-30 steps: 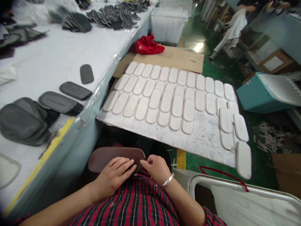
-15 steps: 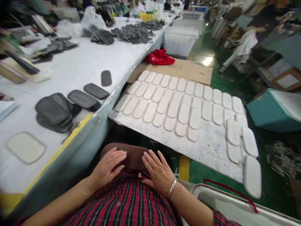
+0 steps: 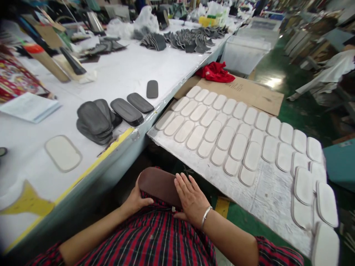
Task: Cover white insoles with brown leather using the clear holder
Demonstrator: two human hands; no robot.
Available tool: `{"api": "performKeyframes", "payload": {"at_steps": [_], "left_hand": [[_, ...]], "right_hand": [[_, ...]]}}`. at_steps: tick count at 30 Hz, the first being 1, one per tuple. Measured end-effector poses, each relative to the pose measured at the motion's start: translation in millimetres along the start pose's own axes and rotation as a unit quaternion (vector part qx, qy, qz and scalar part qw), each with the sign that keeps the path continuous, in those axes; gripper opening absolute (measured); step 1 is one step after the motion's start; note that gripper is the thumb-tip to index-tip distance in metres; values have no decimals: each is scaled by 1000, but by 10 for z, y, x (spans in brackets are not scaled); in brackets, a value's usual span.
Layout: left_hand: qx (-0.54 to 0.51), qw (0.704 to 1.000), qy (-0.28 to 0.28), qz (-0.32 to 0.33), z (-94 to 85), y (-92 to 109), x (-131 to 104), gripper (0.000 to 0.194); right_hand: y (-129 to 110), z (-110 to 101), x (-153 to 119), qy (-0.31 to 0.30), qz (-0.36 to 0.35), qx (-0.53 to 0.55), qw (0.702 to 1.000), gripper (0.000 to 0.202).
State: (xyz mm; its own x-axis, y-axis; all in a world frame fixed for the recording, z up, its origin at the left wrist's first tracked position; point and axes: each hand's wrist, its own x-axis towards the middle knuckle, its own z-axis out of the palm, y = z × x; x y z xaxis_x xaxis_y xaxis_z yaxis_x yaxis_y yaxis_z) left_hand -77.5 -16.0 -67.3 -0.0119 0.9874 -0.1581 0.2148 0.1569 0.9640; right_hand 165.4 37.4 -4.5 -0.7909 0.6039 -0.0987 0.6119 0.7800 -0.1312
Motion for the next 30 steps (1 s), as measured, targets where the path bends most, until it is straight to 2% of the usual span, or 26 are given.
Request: {"api": "performKeyframes", "payload": {"at_steps": [3,6,9,13,17,21,23,25,26,28,30], "left_hand": [[-24,1000,1,4,-3,-6,-10,118],[-50,999,-8,18,-8,-31,-15,113],[-47,999,-5,28,-17,-61,-11,100],[-36,999,-5,8,-66,-74,-8,76],[-38,999,-21,-26,-129,-78,-11,63],[-33,998,-15,-48,-154,-81,-3,60],[-35,998,-8,-58,-148,-66,2,60],[-47,997,-8,-67,-133,-49,2,61],[-56,996,-8,-71,-123,-44,1,61],[-70,994,-8,-83,-103,-48,-4,61],[-74,993,-9,-91,-91,-72,-6,61]], "right_hand": [[-125,-6,48,6,-4,0,1000,102],[-262,21,182,12,-24,6,1000,91],[-389,64,360,15,-32,8,999,86],[-503,112,577,24,-38,11,999,89],[-581,151,752,32,-48,20,998,92],[-632,120,883,27,-49,50,997,94],[-597,61,921,24,-48,76,996,93],[-510,-6,949,10,-56,114,992,83],[-455,-34,965,7,-43,132,990,75],[-355,-66,1013,16,32,153,988,62],[-303,-68,1086,28,132,154,979,63]]}}
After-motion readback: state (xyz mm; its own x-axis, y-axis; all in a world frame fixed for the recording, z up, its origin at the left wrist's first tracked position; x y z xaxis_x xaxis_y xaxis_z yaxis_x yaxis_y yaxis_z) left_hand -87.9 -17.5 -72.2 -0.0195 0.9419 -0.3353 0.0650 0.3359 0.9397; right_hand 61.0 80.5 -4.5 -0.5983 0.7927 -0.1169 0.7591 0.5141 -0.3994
